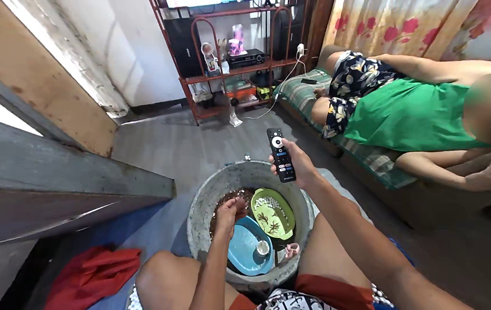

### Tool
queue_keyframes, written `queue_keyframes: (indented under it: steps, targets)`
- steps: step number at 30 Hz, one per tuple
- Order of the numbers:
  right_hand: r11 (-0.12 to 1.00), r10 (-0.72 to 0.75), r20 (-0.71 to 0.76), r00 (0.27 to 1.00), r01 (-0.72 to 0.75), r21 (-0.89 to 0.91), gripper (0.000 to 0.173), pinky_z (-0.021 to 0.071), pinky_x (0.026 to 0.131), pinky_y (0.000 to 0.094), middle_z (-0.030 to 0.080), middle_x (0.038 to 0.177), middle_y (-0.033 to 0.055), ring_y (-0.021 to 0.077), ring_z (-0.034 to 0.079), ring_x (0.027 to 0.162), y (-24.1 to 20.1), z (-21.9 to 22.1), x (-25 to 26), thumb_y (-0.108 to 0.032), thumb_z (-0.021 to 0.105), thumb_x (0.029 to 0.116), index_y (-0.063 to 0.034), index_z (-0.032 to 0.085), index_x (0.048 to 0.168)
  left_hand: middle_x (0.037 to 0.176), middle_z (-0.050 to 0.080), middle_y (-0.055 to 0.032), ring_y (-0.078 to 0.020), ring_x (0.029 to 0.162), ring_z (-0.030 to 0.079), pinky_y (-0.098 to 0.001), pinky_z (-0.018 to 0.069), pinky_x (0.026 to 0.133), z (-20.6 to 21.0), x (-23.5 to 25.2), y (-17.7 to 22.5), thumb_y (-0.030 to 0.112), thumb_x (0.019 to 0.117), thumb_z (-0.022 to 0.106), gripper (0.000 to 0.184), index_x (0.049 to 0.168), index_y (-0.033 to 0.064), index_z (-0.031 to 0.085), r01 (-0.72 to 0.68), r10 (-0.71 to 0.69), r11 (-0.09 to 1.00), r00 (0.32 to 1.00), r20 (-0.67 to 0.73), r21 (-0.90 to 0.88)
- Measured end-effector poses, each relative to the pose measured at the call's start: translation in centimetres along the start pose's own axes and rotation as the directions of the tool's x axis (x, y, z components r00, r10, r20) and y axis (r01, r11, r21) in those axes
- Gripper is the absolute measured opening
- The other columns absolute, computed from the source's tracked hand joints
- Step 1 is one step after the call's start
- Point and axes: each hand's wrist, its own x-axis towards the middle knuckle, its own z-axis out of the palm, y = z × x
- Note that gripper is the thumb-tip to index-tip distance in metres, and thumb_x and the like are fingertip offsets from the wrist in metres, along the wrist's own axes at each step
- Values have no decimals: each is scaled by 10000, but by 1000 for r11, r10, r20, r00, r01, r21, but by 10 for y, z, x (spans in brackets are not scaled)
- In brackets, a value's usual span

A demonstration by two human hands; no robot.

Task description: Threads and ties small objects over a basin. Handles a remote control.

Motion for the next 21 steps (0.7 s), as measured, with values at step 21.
queue_keyframes:
  steps: [21]
  targets:
    - [998,41,-1,999,-41,43,578,607,608,343,682,907,162,238,693,684,0,2,4,-551,312,1091,-98,528,1378,910,746,-177,-224,715,727,-349,626,668,-1,2,1,102,976,704,248,1158,-62,664,10,-10,1000,1000,1,-4]
